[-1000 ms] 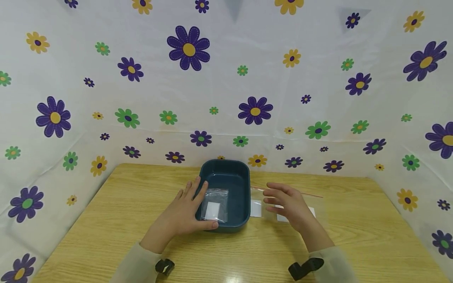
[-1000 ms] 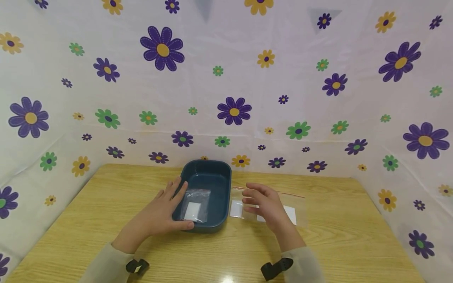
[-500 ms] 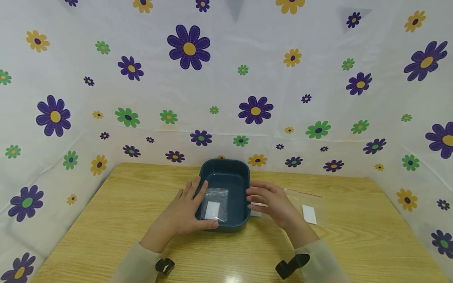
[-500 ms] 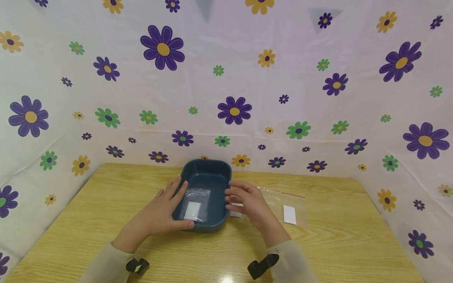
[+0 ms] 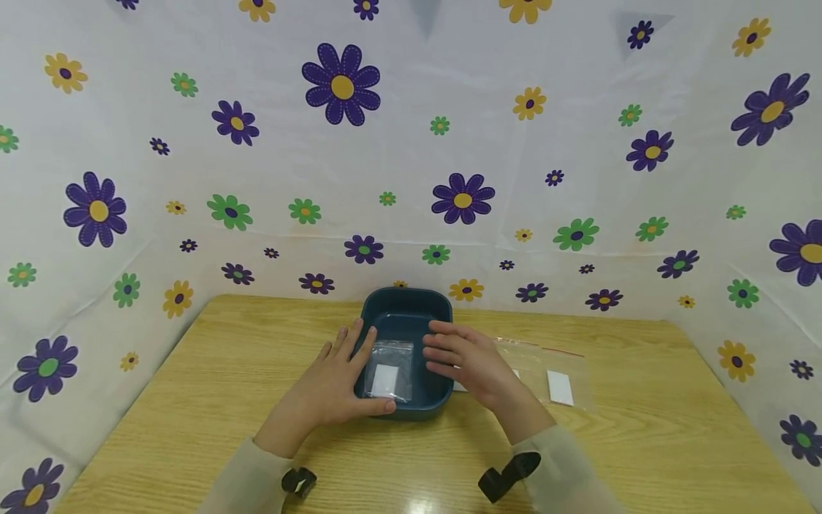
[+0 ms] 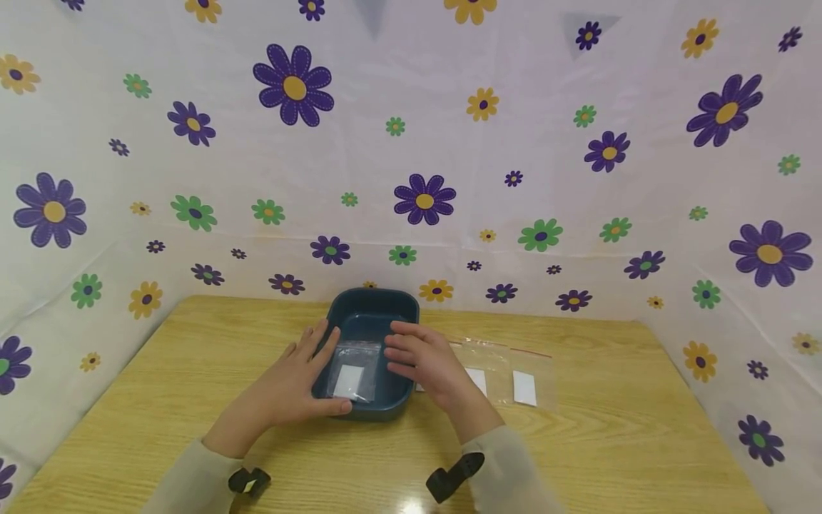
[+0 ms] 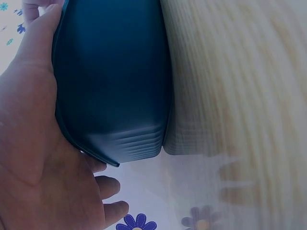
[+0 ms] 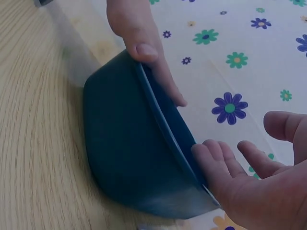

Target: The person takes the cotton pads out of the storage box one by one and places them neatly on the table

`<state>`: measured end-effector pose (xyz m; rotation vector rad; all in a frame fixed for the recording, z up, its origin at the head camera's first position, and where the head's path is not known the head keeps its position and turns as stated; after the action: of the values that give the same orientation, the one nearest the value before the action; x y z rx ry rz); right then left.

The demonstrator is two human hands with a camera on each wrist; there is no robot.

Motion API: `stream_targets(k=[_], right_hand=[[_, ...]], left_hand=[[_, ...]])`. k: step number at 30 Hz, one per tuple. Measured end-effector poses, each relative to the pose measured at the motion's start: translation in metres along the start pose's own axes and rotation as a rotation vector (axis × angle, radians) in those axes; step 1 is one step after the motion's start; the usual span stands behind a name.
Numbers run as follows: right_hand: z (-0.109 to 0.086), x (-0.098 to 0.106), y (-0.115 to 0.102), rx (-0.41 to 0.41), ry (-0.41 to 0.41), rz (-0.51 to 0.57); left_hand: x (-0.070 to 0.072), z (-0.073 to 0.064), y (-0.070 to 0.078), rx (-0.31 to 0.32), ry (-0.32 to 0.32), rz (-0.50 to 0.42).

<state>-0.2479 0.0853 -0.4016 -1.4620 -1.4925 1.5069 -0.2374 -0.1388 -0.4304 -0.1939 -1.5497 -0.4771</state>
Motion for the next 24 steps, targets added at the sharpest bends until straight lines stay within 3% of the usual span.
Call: stream_targets(k=[10,24], right_hand=[[0.006,-0.019,0.004,-0.035,-0.034,0.063],[0.017,-0.029,0.018,-0.1,-0.001,0.168]], left_hand=[[0.0,0.001,-0.001,0.0,-0.005,0.006],[0.002,0.0,0.0,-0.01,0.003,-0.006]])
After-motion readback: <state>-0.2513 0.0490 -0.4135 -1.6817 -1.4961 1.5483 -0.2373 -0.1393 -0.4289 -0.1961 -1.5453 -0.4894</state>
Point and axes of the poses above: each hand's wrist, its own z-axis towards the middle knuckle, its own x-axis out of the back of the hand, y = z × x, the point moved 5 cm from there along z, towards the middle knuckle, and after that the axes turned 7 degrees about z, right-handed, at the moved point
